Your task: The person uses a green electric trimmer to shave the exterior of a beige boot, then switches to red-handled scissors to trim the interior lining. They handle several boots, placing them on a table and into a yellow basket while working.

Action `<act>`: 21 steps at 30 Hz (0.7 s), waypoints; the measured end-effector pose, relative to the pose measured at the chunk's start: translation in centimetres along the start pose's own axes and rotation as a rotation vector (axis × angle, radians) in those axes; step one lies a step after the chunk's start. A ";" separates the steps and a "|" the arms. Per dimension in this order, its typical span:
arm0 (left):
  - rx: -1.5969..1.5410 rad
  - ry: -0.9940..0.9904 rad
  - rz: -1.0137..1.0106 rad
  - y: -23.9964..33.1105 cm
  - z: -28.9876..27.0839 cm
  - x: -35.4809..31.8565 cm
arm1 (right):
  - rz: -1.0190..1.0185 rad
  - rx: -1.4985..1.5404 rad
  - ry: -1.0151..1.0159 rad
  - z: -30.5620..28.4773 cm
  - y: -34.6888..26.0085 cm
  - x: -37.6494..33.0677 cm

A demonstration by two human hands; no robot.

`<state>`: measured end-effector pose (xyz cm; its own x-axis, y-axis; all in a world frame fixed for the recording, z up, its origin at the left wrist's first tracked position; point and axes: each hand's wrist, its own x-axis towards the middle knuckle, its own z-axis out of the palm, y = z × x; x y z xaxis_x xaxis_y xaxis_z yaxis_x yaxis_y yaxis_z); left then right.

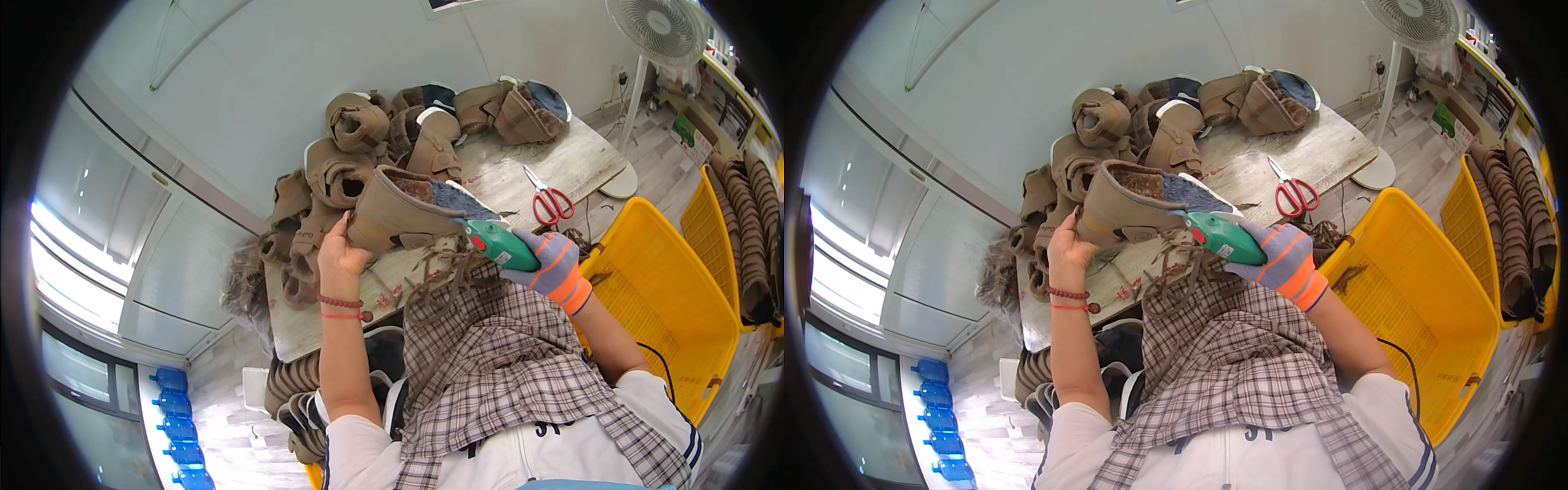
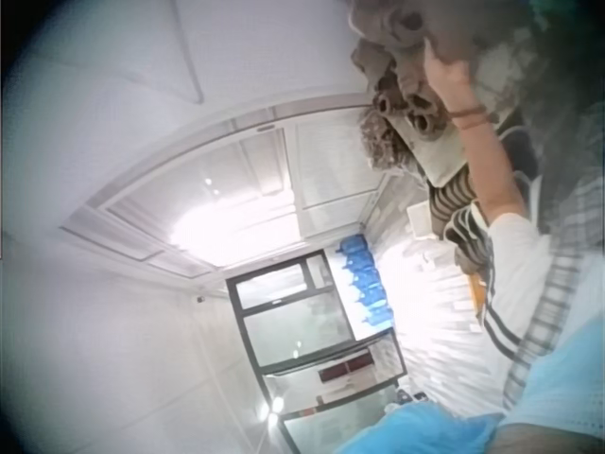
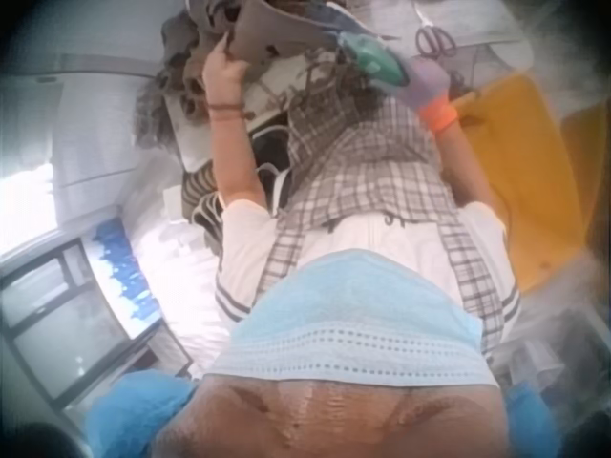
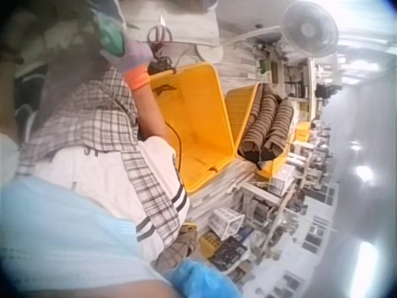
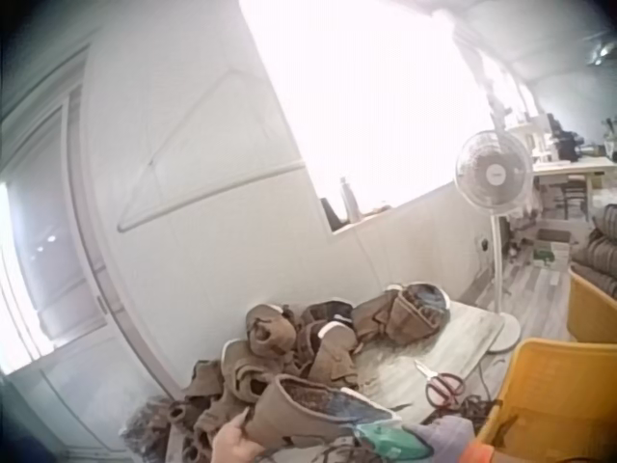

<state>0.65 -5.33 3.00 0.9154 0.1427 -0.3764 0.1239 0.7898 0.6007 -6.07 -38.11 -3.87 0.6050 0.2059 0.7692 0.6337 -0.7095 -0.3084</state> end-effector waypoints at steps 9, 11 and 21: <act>-0.098 -0.055 0.023 -1.2 1.1 -3.3 | -0.049 0.047 0.029 -0.2 -0.1 1.7; -0.110 -0.081 0.041 -1.4 0.6 -3.4 | -0.051 0.057 0.028 -0.3 -0.3 2.1; -0.167 -0.443 0.300 -3.8 1.2 -6.7 | -0.028 0.197 0.092 -0.1 -1.8 3.5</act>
<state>-5.48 -10.00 4.02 0.9791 0.1394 0.1478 -0.1958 0.8420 0.5027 -5.09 -36.17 -0.60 0.5446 0.1550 0.8243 0.7371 -0.5574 -0.3822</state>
